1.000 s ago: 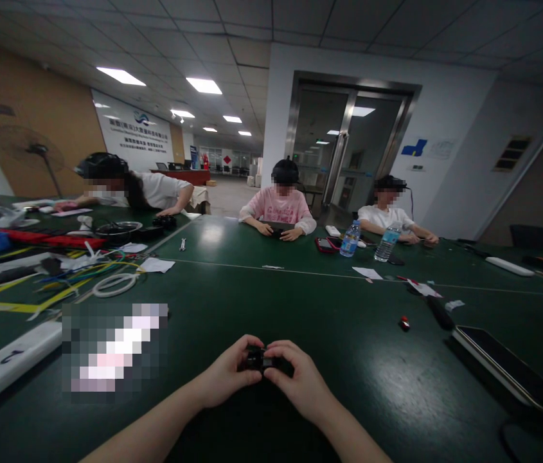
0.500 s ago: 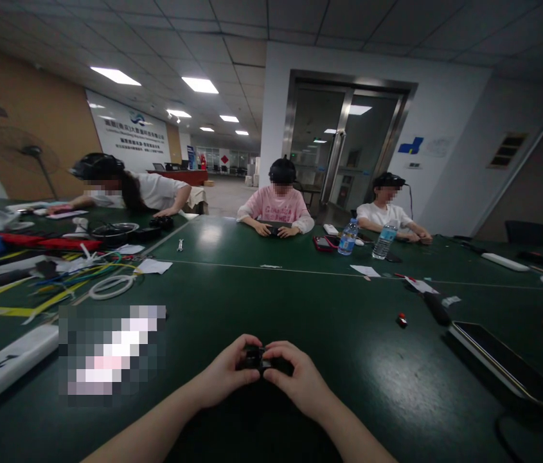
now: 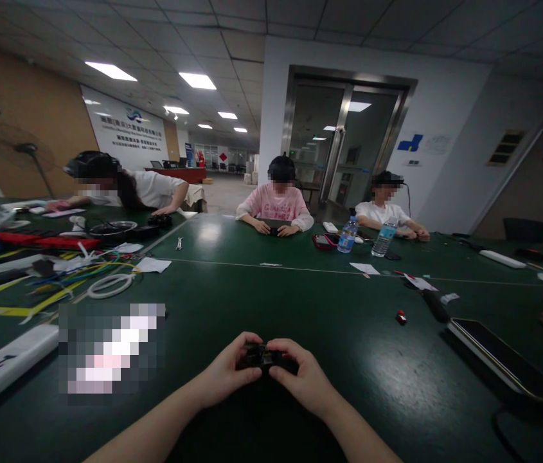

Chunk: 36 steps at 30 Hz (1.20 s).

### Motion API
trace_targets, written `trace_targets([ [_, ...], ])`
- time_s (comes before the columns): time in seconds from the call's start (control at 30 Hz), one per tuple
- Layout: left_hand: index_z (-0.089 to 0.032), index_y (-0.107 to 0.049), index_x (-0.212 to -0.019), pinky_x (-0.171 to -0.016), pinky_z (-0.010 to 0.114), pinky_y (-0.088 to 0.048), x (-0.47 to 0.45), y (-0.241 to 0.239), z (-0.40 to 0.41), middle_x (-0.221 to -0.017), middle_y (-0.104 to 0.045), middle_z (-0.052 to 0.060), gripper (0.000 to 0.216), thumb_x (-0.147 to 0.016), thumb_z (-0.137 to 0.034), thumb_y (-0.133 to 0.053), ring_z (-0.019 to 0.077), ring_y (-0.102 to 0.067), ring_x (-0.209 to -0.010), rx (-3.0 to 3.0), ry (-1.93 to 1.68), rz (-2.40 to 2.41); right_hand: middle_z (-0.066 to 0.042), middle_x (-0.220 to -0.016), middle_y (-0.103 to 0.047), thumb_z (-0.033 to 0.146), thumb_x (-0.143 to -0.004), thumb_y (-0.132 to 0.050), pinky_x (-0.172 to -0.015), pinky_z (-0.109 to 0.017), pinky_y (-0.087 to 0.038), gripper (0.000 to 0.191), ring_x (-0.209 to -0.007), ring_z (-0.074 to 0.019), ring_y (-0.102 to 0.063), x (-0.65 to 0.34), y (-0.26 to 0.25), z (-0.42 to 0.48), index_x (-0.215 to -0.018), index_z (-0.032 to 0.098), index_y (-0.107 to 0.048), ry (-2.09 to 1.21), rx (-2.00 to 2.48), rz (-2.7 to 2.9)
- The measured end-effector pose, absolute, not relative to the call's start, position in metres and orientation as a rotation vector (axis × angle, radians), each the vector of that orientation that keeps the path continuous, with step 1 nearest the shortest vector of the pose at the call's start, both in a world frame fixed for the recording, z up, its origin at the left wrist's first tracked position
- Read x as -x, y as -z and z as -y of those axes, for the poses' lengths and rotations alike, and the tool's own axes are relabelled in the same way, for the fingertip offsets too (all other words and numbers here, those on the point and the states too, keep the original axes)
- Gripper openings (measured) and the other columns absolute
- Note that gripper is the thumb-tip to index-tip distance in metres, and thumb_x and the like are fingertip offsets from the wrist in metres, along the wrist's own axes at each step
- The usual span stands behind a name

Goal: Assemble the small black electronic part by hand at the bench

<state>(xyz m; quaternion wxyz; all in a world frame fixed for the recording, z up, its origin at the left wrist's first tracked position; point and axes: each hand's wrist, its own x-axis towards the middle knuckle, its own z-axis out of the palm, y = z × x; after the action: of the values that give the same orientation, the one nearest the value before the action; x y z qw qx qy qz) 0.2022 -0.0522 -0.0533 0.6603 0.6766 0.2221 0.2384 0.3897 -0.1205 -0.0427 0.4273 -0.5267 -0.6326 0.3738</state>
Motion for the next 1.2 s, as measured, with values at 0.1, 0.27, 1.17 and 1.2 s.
trace_targets([
  [0.1,-0.023,-0.044,-0.112,-0.087,0.038,-0.042,-0.203,0.053,0.054,-0.109,-0.053,0.004,0.042,-0.074,-0.016,-0.062,0.021,-0.053,-0.101,-1.684,-0.58,-0.622,-0.001,-0.109,-0.061,0.02,-0.07,-0.062,-0.095,-0.04,-0.039,0.035,-0.106,-0.0218,-0.054,-0.393,0.045,0.119,-0.103,0.029,-0.061,-0.922,1.36,1.568],
  [0.27,-0.025,-0.055,-0.111,-0.092,0.039,-0.04,-0.202,0.056,0.051,-0.108,-0.053,0.005,0.044,-0.069,-0.015,-0.065,0.0238,-0.05,-0.103,-2.063,-0.651,-0.822,-0.001,-0.106,-0.061,0.022,-0.066,-0.067,-0.096,-0.042,-0.037,0.035,-0.104,-0.0235,-0.054,-0.397,0.055,0.117,-0.099,0.032,-0.064,-0.807,1.488,1.61],
  [1.17,-0.023,-0.055,-0.111,-0.092,0.04,-0.038,-0.199,0.054,0.049,-0.112,-0.057,0.007,0.041,-0.071,-0.02,-0.063,0.0258,-0.05,-0.105,-2.196,-0.544,-0.885,0.0,-0.103,-0.066,0.029,-0.074,-0.063,-0.095,-0.044,-0.034,0.019,-0.106,-0.0236,-0.053,-0.394,0.051,0.117,-0.092,0.033,-0.068,-0.672,1.53,1.785],
  [1.2,-0.023,-0.055,-0.111,-0.092,0.04,-0.039,-0.199,0.054,0.049,-0.112,-0.057,0.007,0.04,-0.072,-0.02,-0.063,0.0251,-0.051,-0.105,-2.211,-0.54,-0.89,0.0,-0.104,-0.066,0.029,-0.074,-0.062,-0.096,-0.043,-0.034,0.02,-0.106,-0.0231,-0.053,-0.394,0.05,0.117,-0.093,0.032,-0.068,-0.669,1.546,1.796],
])
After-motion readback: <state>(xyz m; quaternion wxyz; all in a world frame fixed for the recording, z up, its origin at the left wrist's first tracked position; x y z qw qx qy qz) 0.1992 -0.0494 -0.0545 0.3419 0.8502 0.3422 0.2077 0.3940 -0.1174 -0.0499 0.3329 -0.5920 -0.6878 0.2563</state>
